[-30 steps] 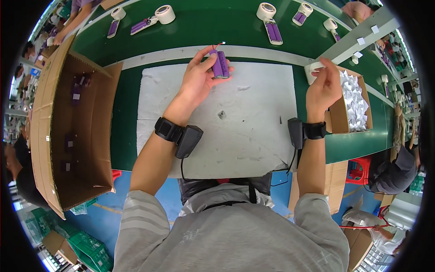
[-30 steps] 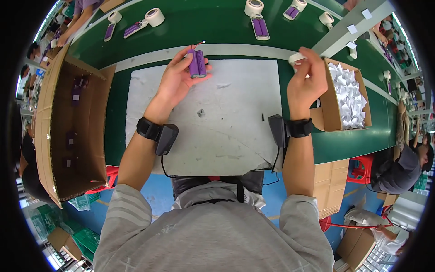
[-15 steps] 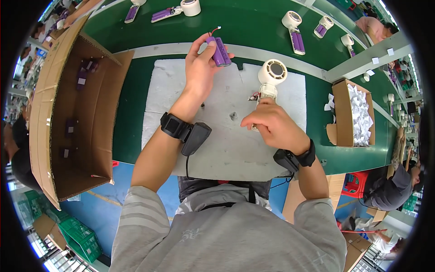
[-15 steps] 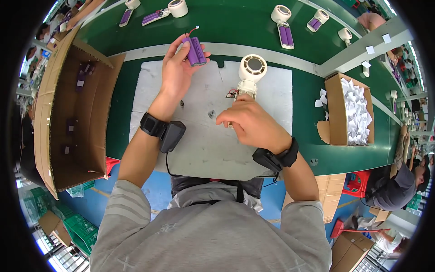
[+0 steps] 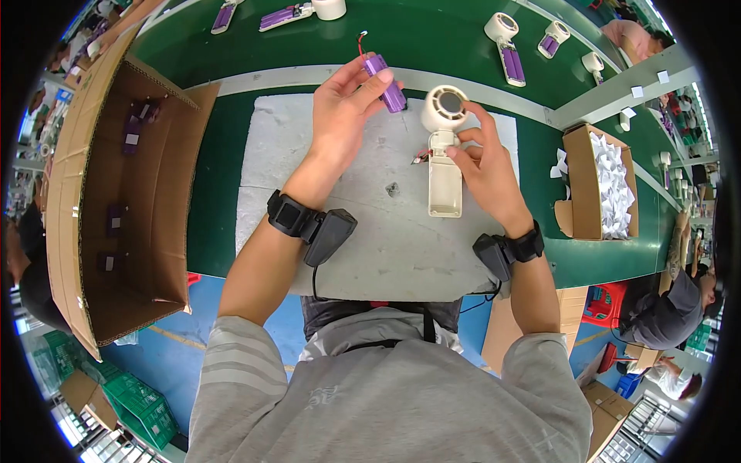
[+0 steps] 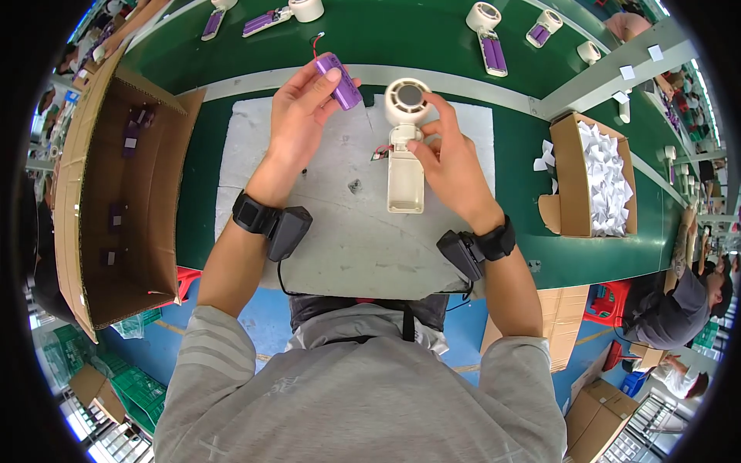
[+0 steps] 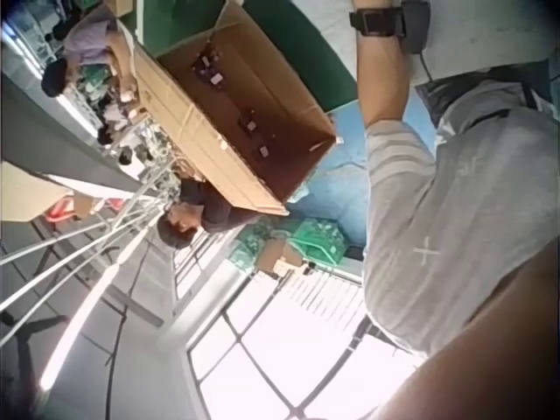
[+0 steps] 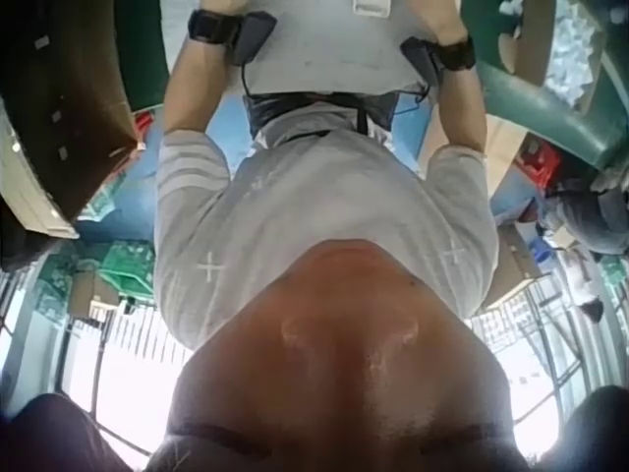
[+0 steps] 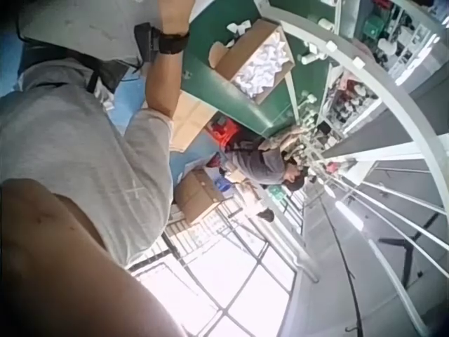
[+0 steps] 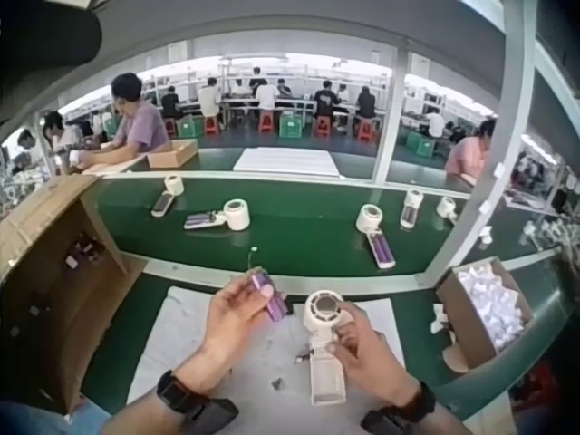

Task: Assemble electronic components and batteries into plastic housings on a production line.

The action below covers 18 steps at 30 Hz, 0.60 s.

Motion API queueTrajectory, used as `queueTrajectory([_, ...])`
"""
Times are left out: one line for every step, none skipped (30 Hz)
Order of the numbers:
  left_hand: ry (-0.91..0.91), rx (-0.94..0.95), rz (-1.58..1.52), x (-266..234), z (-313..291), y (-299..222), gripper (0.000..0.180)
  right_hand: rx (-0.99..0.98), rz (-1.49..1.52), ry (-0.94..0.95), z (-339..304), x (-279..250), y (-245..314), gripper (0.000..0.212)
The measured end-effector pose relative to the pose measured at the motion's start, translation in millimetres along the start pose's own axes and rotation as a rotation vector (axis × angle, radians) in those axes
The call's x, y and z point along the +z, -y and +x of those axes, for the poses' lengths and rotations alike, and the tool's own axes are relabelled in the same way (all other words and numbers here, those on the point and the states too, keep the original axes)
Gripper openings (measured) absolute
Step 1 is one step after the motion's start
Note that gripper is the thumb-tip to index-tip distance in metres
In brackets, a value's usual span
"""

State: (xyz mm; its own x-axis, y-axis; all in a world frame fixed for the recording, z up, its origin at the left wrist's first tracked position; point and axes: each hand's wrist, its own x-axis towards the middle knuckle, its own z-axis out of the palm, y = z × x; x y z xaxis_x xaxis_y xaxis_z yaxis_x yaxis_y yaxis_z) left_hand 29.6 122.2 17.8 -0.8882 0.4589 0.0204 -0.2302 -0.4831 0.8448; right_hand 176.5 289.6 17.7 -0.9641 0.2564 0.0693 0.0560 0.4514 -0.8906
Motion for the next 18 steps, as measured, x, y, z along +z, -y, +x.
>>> queueTrajectory([0.012,0.014,0.006,2,-3,-2,0.049,0.001,0.000,0.003,0,2,1,0.065])
queueTrajectory([0.025,0.028,0.011,3,-5,-2,0.048,0.036,0.034,0.006,1,5,5,0.064])
queueTrajectory([0.022,0.028,0.011,3,-7,-1,0.048,0.072,0.068,0.009,2,7,9,0.063])
queueTrajectory([0.045,0.027,0.050,3,-8,0,0.049,0.107,0.102,0.012,3,9,12,0.063])
queueTrajectory([0.067,0.026,0.089,4,-10,1,0.050,0.108,0.102,0.015,3,7,13,0.063])
queueTrajectory([0.088,0.026,0.129,5,-12,1,0.052,0.014,-0.028,-0.060,3,5,14,0.063])
queueTrajectory([0.085,0.026,0.130,7,-15,1,0.052,-0.081,-0.158,-0.134,2,2,14,0.064])
queueTrajectory([0.127,0.048,0.163,11,-19,2,0.053,-0.176,-0.288,-0.209,2,1,14,0.065])
queueTrajectory([0.168,0.069,0.197,16,-24,2,0.054,-0.176,-0.287,-0.207,1,2,15,0.065])
queueTrajectory([0.210,0.090,0.231,20,-28,3,0.055,-0.255,-0.168,-0.156,-1,4,16,0.065])
queueTrajectory([0.212,0.086,0.231,22,-31,6,0.055,-0.331,-0.050,-0.108,-4,7,17,0.066])
queueTrajectory([0.244,0.137,0.313,24,-35,9,0.054,-0.405,0.068,-0.061,-6,9,17,0.066])
queueTrajectory([0.277,0.187,0.394,26,-38,12,0.053,-0.400,0.068,-0.064,-6,11,16,0.066])
queueTrajectory([0.310,0.237,0.475,27,-41,14,0.052,-0.370,0.064,-0.061,-5,13,15,0.065])
queueTrajectory([0.315,0.232,0.475,28,-42,14,0.052,-0.340,0.061,-0.057,-5,15,12,0.063])
queueTrajectory([0.342,0.228,0.501,29,-44,13,0.049,-0.313,0.058,-0.051,-5,16,10,0.062])
queueTrajectory([0.370,0.224,0.527,29,-45,10,0.047,-0.311,0.060,-0.052,-6,16,9,0.062])
queueTrajectory([0.397,0.221,0.553,29,-45,8,0.044,-0.295,0.104,-0.082,-7,15,7,0.063])
